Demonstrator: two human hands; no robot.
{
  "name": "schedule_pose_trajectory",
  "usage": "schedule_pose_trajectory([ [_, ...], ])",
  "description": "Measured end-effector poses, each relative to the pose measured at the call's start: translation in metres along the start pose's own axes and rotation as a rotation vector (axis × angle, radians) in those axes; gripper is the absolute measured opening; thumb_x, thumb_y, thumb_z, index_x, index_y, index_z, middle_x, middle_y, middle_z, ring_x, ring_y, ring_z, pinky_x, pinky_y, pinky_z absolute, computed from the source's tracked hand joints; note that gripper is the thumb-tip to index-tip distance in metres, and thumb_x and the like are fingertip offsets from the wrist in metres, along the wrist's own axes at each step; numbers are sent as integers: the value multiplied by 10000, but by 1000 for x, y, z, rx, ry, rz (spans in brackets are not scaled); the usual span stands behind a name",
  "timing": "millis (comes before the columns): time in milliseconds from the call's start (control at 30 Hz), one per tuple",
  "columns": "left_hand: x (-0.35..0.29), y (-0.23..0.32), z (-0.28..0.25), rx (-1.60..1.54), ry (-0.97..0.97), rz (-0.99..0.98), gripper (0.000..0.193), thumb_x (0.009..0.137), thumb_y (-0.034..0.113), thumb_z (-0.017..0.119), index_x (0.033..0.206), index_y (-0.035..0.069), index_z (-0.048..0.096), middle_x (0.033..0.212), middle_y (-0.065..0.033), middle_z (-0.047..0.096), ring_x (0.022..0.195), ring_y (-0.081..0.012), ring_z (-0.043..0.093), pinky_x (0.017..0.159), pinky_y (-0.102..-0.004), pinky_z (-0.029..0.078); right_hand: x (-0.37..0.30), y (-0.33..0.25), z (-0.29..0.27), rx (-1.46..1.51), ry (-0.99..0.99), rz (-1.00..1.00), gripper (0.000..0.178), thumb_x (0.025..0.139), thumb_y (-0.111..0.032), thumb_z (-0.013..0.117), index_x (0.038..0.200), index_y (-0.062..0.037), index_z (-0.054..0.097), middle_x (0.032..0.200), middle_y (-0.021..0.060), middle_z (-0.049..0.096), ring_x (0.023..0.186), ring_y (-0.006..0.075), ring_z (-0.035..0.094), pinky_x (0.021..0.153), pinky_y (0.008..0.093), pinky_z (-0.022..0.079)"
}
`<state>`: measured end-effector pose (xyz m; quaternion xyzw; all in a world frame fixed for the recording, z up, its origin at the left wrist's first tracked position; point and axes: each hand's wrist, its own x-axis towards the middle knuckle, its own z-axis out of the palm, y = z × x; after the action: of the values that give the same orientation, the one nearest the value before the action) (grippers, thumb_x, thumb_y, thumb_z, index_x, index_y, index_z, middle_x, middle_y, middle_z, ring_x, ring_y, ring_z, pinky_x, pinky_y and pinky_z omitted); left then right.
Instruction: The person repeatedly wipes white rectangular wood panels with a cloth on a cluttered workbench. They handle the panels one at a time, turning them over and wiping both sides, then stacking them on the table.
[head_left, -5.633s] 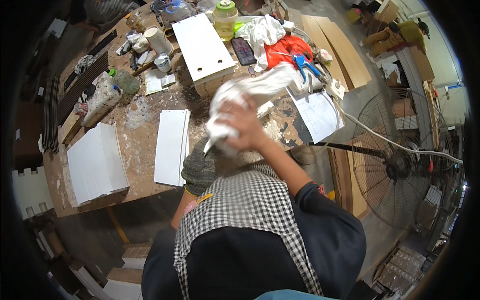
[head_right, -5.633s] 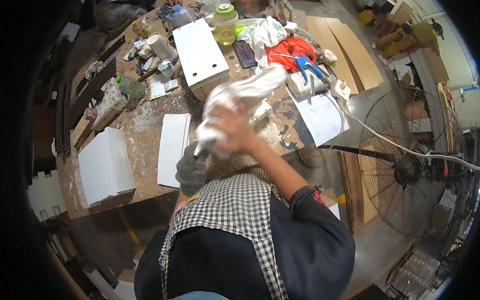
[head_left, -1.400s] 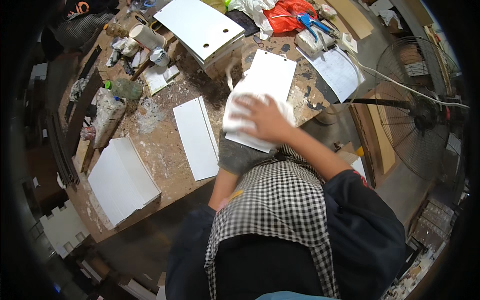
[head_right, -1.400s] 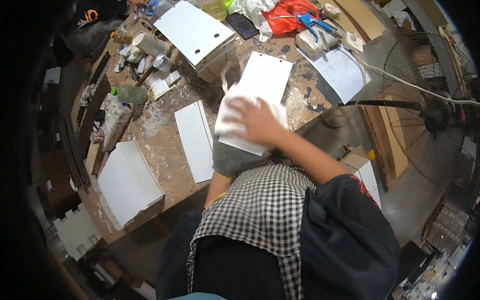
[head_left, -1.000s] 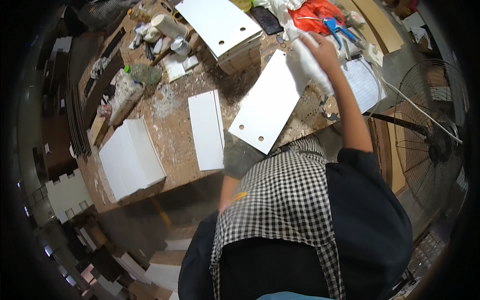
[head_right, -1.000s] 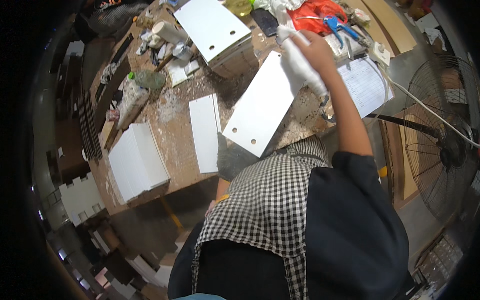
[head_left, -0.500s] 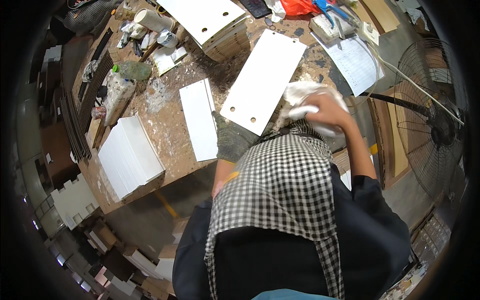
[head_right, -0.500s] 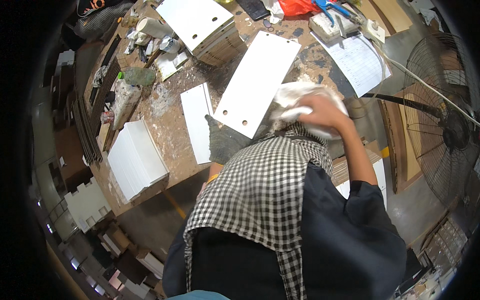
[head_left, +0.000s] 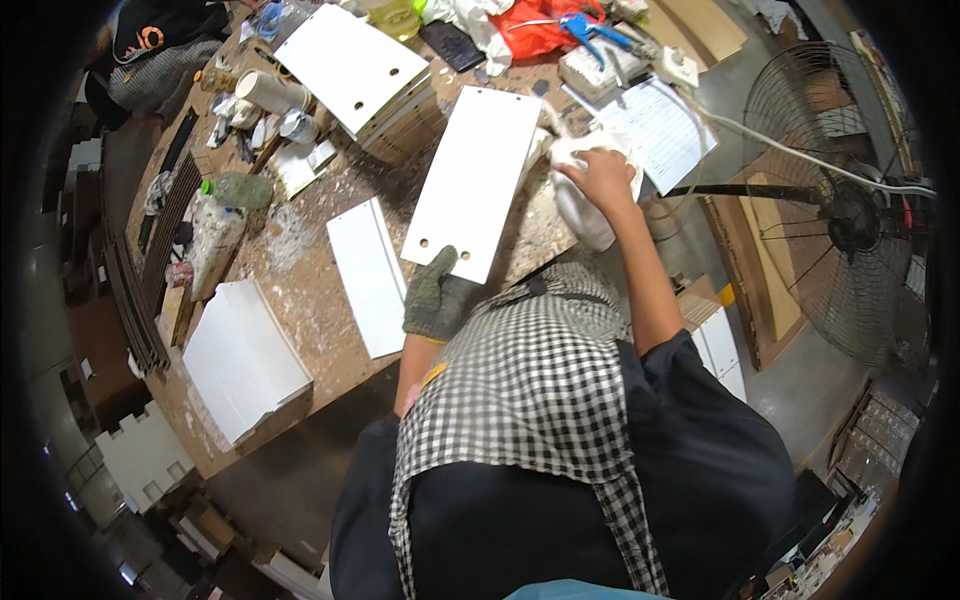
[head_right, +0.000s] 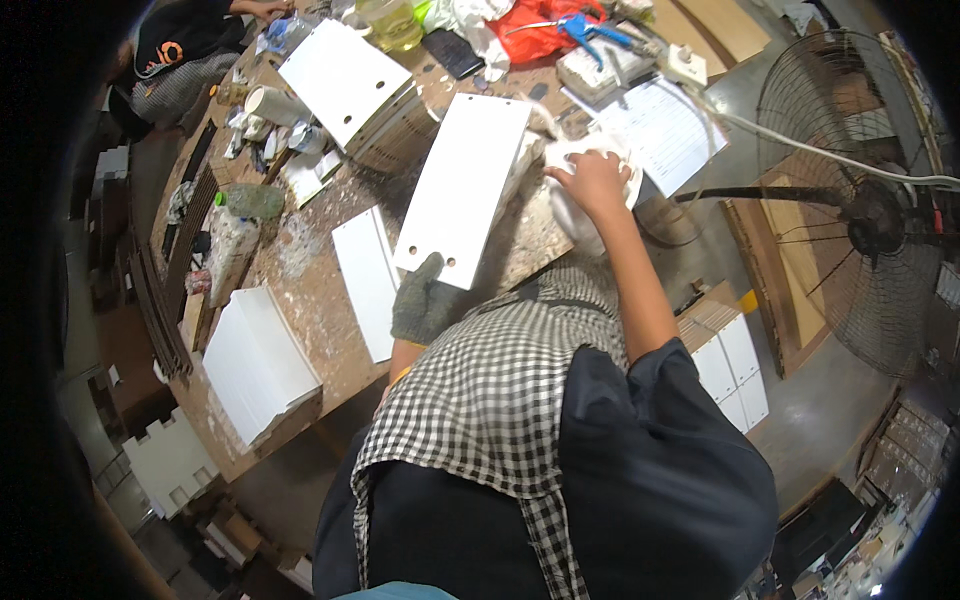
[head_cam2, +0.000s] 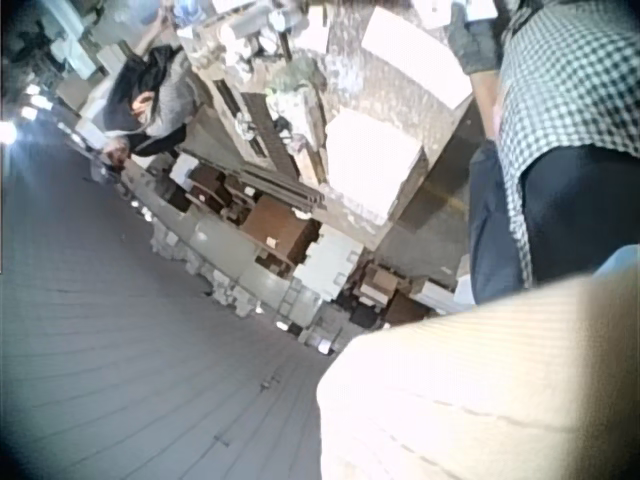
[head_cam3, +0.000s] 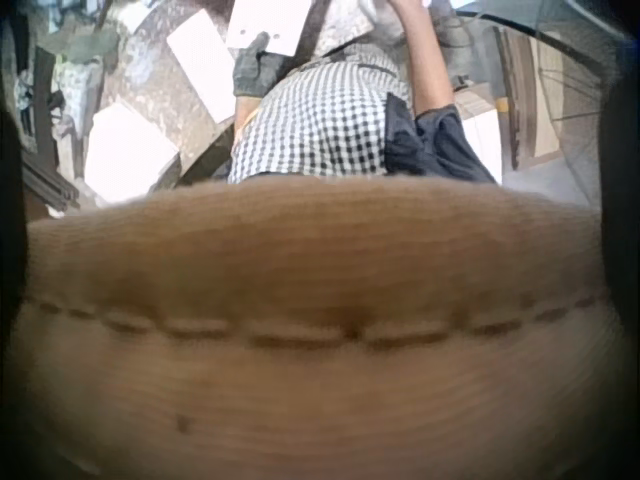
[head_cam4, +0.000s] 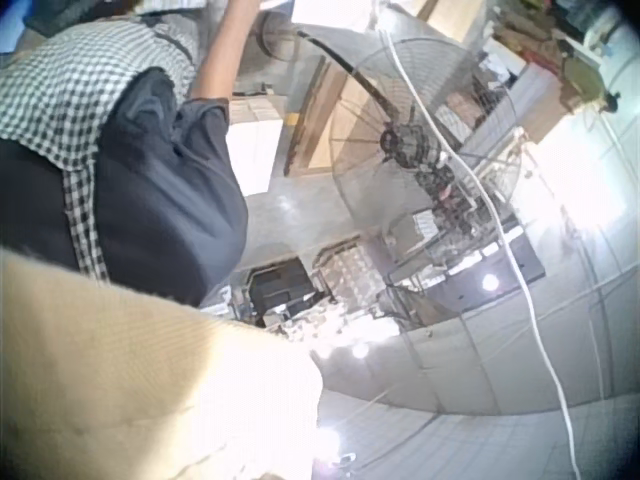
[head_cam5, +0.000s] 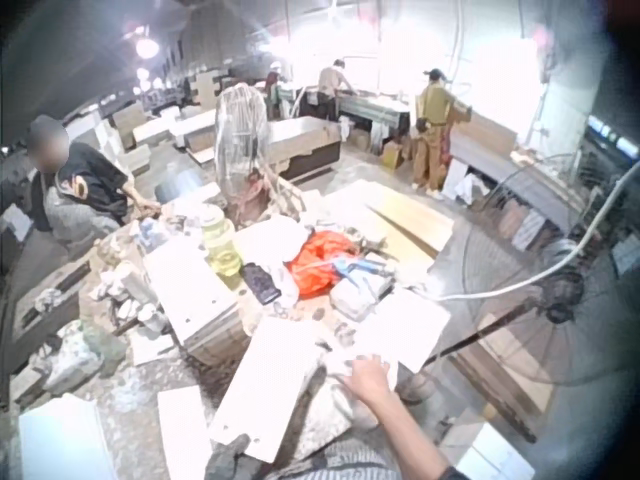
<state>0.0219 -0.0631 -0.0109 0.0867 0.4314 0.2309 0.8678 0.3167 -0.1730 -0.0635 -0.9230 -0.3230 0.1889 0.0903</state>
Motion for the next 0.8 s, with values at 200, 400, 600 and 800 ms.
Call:
schedule_pose_trajectory([
  [200,17,0,2,98,50,40,533,888,-38,656,1389,-11,478,1298,-181,586,1186,-334,591,991,-460,551,131,54,-30,194,708,115,310,867,-386,711,960,-94,755,996,174,703,1048,366,636,897,482,510],
  [400,35,-14,-16,65,88,185,280,893,103,745,1137,12,644,1100,-92,680,986,-224,664,821,-368,569,236,111,-9,239,706,272,421,728,-391,847,1029,-114,750,981,137,725,991,330,680,875,448,534],
  [600,34,-25,-4,228,190,329,323,872,136,778,1146,7,664,1052,-90,687,902,-187,680,746,-345,556,171,125,-28,660,308,68,321,834,-186,777,1070,24,718,856,86,722,722,157,648,682,293,513],
  [800,37,-32,-10,222,212,387,377,857,124,787,1185,-8,656,1063,-86,689,898,-177,679,731,-330,559,-7,11,-34,960,-312,-195,262,1020,-122,541,1224,17,625,877,20,664,686,67,544,644,225,453],
])
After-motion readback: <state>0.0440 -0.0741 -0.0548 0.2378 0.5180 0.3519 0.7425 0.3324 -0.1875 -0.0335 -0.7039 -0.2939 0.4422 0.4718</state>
